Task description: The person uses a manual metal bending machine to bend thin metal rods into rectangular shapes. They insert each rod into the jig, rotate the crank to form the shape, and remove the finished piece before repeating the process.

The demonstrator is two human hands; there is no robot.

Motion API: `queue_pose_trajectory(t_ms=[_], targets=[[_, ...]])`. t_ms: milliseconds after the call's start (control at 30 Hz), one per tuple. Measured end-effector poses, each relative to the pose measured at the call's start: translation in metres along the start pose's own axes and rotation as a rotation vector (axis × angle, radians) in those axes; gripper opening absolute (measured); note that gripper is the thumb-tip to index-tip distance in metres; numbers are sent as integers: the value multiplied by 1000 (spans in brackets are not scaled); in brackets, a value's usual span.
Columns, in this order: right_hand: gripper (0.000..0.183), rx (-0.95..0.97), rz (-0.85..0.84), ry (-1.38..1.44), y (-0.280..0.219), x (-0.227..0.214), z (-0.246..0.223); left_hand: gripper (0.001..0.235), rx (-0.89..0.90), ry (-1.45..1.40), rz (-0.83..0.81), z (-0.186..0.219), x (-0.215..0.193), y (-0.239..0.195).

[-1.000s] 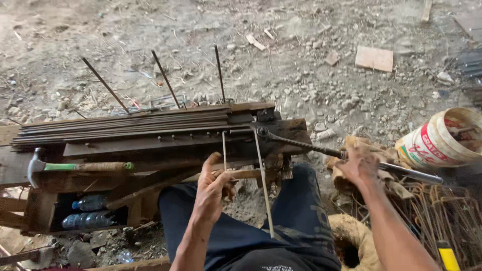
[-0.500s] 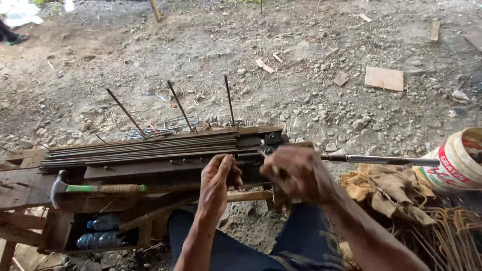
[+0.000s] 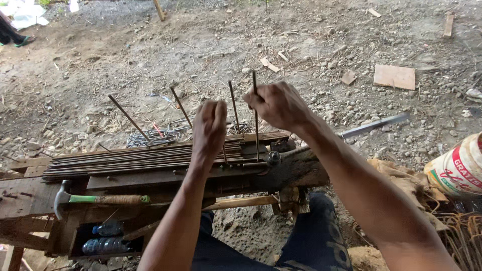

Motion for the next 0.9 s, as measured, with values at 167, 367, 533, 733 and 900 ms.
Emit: queue_pose_trajectory(t_ms=[167,367,533,733,900], targets=[[32,112,8,55,18,-1,11,45,-82,-103,25,-23,24,30],[31,201,57,53,0,-8,1,42,-143,3,158,-30,25,45],[36,141,79,119,-19,-8,-5,40,-137,-28,165,-29,24,44],[35,96,148,156,-22,-5,-16,36,-128,-49,179,-18,18,36],[35,205,91,107,-3,0,1,32,-73,-131,169,-22,23,36]])
Point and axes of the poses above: each hand's wrist, its own y-axis towards the middle knuckle, its own x-axis out of the palm, z = x × y, the point moved 1 cm from there along y, towards the middle knuckle, and after that the axes turned 7 degrees about -z, right-handed, at the moved point
